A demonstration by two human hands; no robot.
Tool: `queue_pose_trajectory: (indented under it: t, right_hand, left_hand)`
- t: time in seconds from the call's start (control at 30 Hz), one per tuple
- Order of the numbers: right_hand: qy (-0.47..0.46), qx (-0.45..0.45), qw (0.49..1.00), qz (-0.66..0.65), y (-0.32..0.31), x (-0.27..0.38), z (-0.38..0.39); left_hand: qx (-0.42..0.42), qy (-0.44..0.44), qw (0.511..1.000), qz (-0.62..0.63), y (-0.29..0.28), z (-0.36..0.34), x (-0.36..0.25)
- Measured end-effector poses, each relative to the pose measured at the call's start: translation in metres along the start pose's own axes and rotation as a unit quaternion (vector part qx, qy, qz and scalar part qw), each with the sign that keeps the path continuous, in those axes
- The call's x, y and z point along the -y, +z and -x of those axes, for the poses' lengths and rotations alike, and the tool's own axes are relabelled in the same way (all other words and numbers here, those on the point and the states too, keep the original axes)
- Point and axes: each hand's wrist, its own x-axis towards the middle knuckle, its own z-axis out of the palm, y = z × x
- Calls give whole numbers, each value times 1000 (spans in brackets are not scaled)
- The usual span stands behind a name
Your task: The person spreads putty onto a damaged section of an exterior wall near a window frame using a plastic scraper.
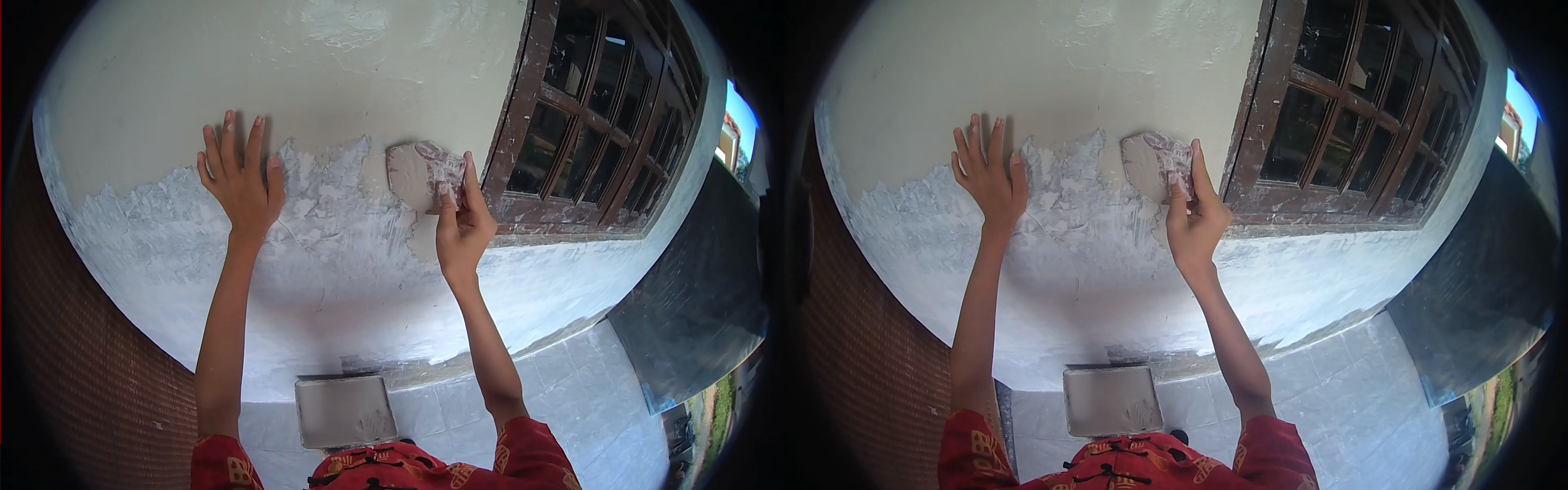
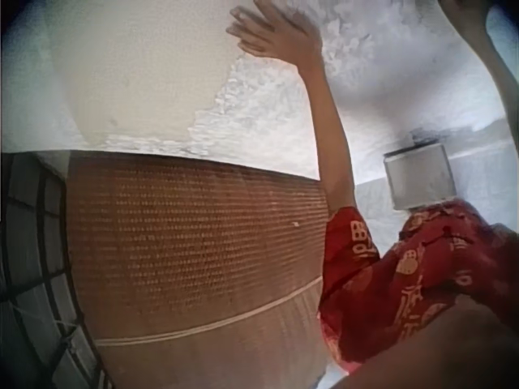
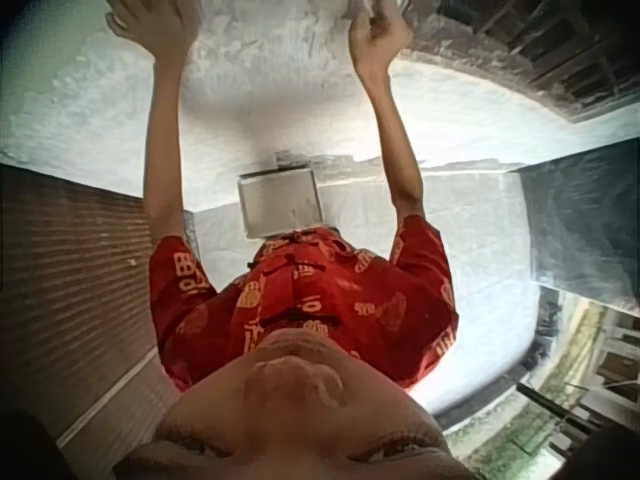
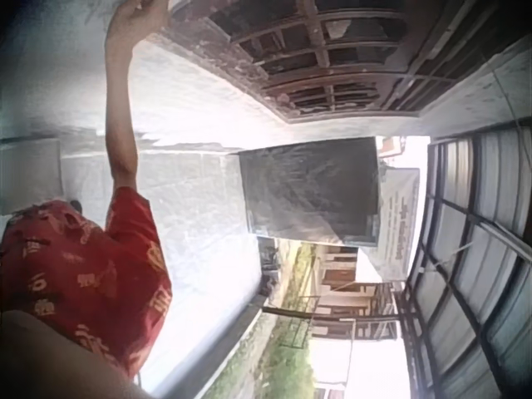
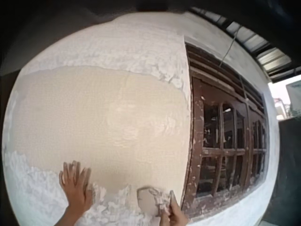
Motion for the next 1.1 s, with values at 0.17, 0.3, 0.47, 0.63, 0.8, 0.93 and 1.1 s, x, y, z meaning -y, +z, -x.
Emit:
queue_pose_trajectory:
  t: [0.17, 0.3, 0.47, 0.63, 0.8, 0.93, 1.1]
  right_hand:
    - [26, -10, 999, 21, -2, -5, -20]
    - [-23, -129, 991, -27, -15, -11, -33]
    - [-13, -17, 999, -36, 11, 12, -13]
    - [-17, -64, 998, 0, 14, 2, -22]
    - [-31, -104, 992, -64, 11, 14, -20]
    - [-51, 15, 999, -3, 35, 19, -7]
    - [-31, -111, 993, 7, -6, -3, -23]
  left_hand:
    - [-3, -8, 1000, 5, 0, 3, 1]
    - [-7, 1, 1000, 7, -2, 3, 7]
    - [-5, 8, 1000, 6, 0, 1, 1]
    - [-20, 2, 1000, 10, -2, 1, 2]
    - [-31, -2, 999, 18, -1, 1, 2]
    - [-57, -13, 998, 35, 3, 0, 2]
    - [-46, -10, 999, 22, 0, 0, 1]
